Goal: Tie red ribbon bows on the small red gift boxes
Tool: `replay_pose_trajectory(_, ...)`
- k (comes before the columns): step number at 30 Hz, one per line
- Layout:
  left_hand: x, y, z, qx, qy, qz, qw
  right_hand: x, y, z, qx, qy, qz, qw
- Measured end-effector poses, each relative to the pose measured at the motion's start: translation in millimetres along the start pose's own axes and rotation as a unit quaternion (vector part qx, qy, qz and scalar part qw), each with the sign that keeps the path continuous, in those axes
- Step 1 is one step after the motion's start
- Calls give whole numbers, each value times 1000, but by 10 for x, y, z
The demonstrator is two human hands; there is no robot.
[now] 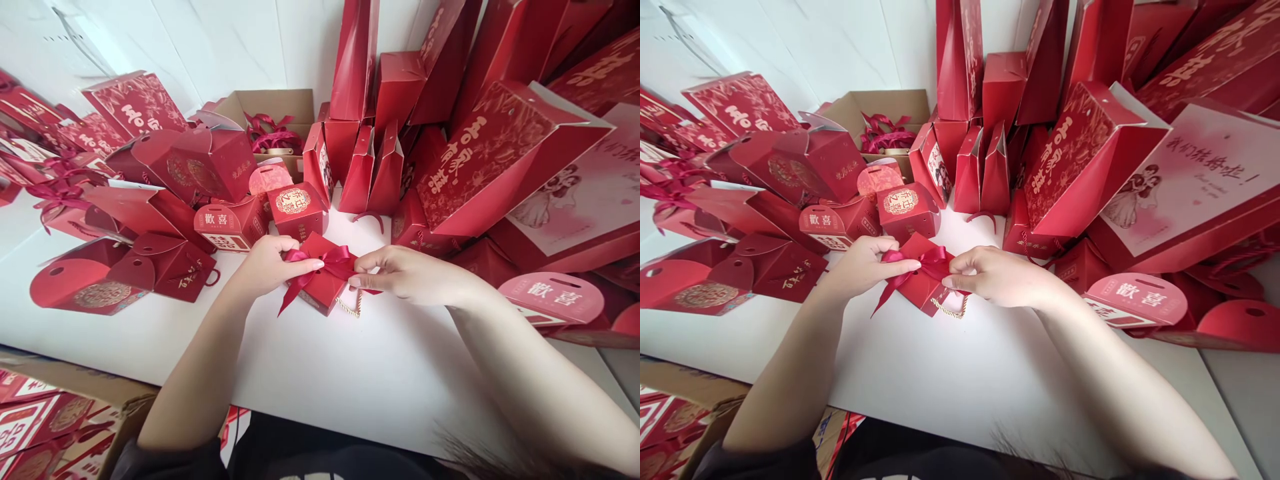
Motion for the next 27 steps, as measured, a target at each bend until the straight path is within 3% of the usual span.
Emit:
replay_pose_trajectory(9,-3,2,11,9,3,1,1000,18,21,27,7,4,-51,999)
replay_pose_trajectory(15,19,-44,17,-70,-21,-36,997,-117,65,102,-24,-19,-77,997)
replay_pose_trajectory(18,29,-34,8,-134,-39,-30,990,-221,195,154,-13,-46,-32,998)
replay_pose_trajectory(23,27,-90,82,-111,-57,-61,990,-200,413,48,51,27,168,984)
replay_pose_trajectory(25,32,-101,121,-95,-68,-62,991,-100,343,-16,74,72,171,980)
replay_pose_trajectory(27,35,-92,152,-94,-79,-52,991,-2,239,-62,104,108,136,979)
Point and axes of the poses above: each hand's wrist, its own x-axis towards the middle knuckle, its own y-axis out of the back of the hand, z = x × y, the point moved 8 cm from there along x, towards the middle knuckle, and after that the axes turned 14 degrees about -z, right-handed, at the moved point
